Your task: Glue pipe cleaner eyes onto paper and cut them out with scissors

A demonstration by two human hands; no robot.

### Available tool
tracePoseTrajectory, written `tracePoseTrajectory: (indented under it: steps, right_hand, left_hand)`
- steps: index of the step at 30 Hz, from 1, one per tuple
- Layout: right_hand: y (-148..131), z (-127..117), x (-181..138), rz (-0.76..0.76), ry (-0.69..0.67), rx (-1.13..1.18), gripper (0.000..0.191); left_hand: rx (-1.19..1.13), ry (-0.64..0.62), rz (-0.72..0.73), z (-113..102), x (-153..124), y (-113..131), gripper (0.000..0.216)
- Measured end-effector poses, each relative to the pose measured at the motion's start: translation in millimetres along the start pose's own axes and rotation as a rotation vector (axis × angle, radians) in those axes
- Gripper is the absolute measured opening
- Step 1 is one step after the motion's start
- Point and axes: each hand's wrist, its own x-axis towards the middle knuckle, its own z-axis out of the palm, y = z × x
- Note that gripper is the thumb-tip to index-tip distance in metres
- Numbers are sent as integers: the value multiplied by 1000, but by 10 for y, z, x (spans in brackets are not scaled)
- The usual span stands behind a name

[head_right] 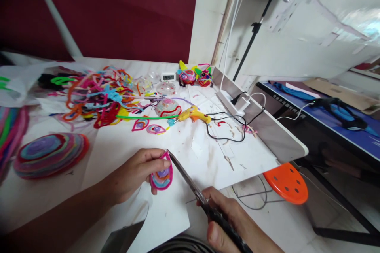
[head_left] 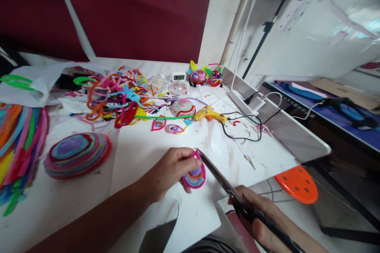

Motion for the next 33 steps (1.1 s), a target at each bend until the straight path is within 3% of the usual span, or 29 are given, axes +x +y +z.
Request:
tracePoseTrajectory:
  steps: [11, 15, 22, 29, 33]
  right_hand:
    - [30, 5, 6, 3, -2, -19, 71]
    - [25, 28, -31, -44, 2, -32, 65]
    - [6, 46, -108, -11, -21, 54, 60]
    - [53, 94, -177, 29, 63, 154, 60]
    - [86, 86, -173, 2, 22, 172, 57]
  left_hand:
    - [23, -16, -17, -3, -22, 17, 22]
    - [34, -26, -9, -7, -22, 15, 19]
    - [66, -50, -14, -17, -25, -3, 20]
    - [111, -45, -47, -7, -13, 1, 21]
    - [119, -49, -57, -1, -14, -9, 21]
